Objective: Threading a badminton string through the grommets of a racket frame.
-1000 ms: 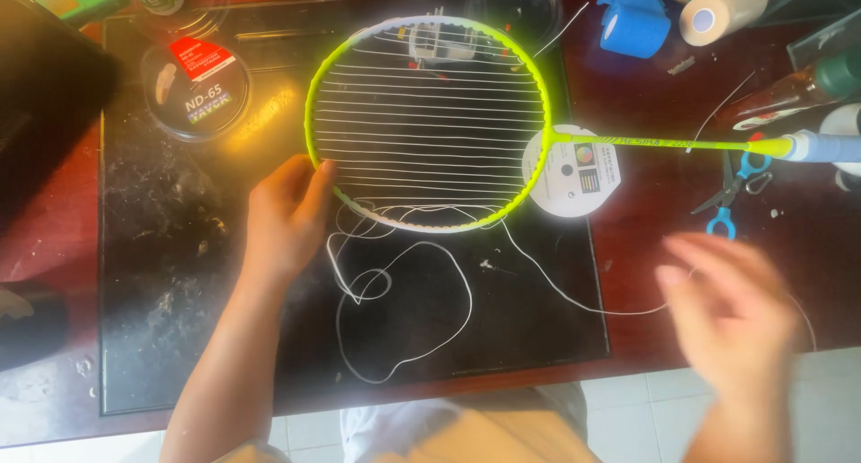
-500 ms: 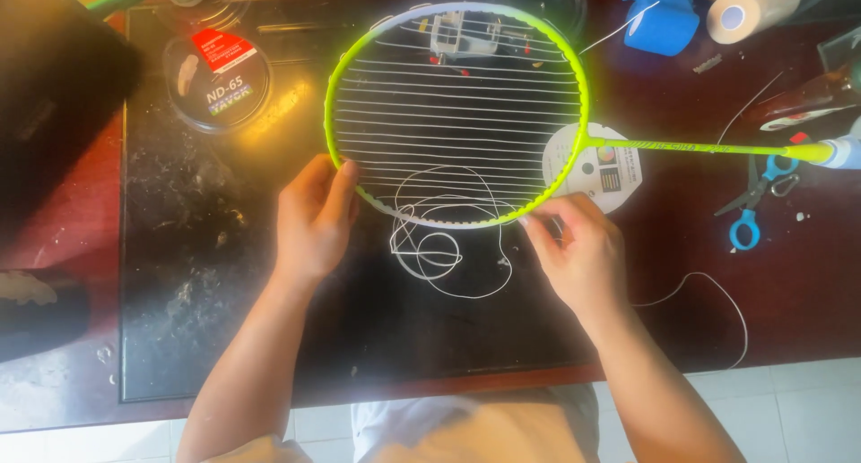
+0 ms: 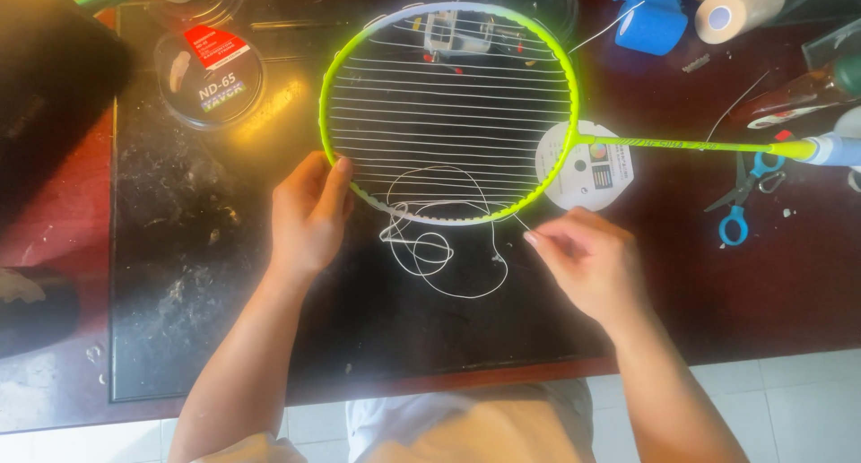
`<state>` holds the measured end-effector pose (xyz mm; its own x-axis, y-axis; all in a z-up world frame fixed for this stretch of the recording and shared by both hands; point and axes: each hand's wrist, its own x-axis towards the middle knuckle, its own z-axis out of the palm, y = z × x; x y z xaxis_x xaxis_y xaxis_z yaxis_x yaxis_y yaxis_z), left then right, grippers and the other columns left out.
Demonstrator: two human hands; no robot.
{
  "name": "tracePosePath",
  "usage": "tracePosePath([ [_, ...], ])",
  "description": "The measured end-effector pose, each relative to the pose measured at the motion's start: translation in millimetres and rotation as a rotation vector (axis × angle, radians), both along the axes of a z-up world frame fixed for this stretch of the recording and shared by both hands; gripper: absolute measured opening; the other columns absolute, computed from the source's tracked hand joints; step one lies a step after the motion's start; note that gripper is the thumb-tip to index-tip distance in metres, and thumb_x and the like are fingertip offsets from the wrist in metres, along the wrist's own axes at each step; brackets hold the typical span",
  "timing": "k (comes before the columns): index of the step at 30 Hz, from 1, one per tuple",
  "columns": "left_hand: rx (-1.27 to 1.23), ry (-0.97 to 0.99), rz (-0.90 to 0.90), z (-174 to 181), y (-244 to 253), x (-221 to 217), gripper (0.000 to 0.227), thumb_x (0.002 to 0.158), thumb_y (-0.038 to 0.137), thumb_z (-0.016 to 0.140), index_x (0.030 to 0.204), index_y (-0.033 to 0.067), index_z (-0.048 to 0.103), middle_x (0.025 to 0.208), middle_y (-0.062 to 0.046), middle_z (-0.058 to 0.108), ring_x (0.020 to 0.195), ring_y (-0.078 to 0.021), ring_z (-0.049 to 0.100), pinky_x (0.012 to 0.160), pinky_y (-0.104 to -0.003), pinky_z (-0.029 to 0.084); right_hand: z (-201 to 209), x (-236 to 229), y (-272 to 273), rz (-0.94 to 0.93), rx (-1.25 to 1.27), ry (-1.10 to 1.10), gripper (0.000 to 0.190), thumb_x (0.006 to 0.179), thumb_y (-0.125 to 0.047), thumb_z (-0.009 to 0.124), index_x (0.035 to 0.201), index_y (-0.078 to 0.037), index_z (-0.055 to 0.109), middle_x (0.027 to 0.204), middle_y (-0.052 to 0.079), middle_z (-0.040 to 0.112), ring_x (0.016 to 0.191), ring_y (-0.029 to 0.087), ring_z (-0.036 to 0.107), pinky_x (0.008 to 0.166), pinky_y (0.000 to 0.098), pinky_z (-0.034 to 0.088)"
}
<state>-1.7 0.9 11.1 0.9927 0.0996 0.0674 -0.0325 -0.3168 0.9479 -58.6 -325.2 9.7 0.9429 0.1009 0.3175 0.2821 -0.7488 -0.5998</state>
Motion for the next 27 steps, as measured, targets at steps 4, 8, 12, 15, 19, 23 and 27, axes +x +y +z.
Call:
tracePosePath([
  [4,0.030,0.000,-0.003,1,1,1,0.029,0.106,0.027,0.058,0.088,0.0052,0.064,0.062,0.000,0.060,0.055,-0.0067,0.053,0.051,-0.025,0.041,-20,-36,-109,-0.319,0.038,0.401,0.013,0.088,-0.021,0.081,0.090,-0.009,0.075,0.074,0.005,0.071,0.064,0.014,0.064,0.059,0.0297,0.050],
  [8,0.027,0.017,0.010,-2,4,2,0.030,0.106,0.027,0.058,0.086,0.0048,0.064,0.063,0.000,0.060,0.055,-0.0069,0.054,0.051,-0.025,0.041,-126,-114,-330,-0.596,0.126,0.461,0.014,0.094,-0.015,0.084,0.095,-0.004,0.075,0.073,0.010,0.068,0.059,0.017,0.057,0.057,0.0325,0.043],
  [12,-0.029,0.026,0.022,-3,3,3,0.029,0.106,0.026,0.058,0.087,0.0047,0.064,0.063,0.000,0.058,0.055,-0.0069,0.053,0.050,-0.025,0.040,-138,-128,-367,-0.581,0.105,0.379,0.015,0.094,-0.011,0.076,0.109,-0.009,0.071,0.077,0.007,0.068,0.062,0.015,0.057,0.056,0.0297,0.045],
  [15,-0.053,0.030,0.035,-3,3,2,0.027,0.105,0.025,0.058,0.089,0.0047,0.064,0.064,0.001,0.058,0.055,-0.0068,0.052,0.050,-0.025,0.040,-122,-118,-335,-0.552,0.095,0.301,0.029,0.094,-0.007,0.067,0.122,-0.014,0.068,0.080,0.004,0.068,0.065,0.012,0.058,0.055,0.0269,0.046],
  [19,-0.045,0.004,0.024,-4,3,1,0.028,0.106,0.024,0.058,0.088,0.0039,0.064,0.064,0.000,0.058,0.055,-0.0072,0.052,0.050,-0.025,0.039,-3,-26,-100,-0.252,-0.003,-0.039,0.022,0.091,-0.009,0.076,0.113,-0.011,0.074,0.085,0.002,0.063,0.071,0.010,0.057,0.061,0.0224,0.044],
  [23,-0.066,-0.015,0.005,-4,3,-1,0.027,0.107,0.024,0.057,0.089,0.0036,0.063,0.063,0.000,0.057,0.055,-0.0071,0.050,0.050,-0.025,0.038,9,2,33,0.013,0.032,-0.095,0.019,0.085,-0.016,0.084,0.100,-0.007,0.076,0.078,0.006,0.064,0.064,0.016,0.062,0.059,0.0302,0.048],
  [27,-0.067,-0.010,0.005,-5,3,0,0.027,0.106,0.023,0.057,0.089,0.0037,0.063,0.063,0.000,0.057,0.055,-0.0066,0.051,0.050,-0.024,0.038,-6,4,16,0.006,0.021,-0.047,0.011,0.088,-0.015,0.082,0.091,-0.007,0.074,0.075,0.006,0.063,0.063,0.017,0.062,0.059,0.0316,0.048],
])
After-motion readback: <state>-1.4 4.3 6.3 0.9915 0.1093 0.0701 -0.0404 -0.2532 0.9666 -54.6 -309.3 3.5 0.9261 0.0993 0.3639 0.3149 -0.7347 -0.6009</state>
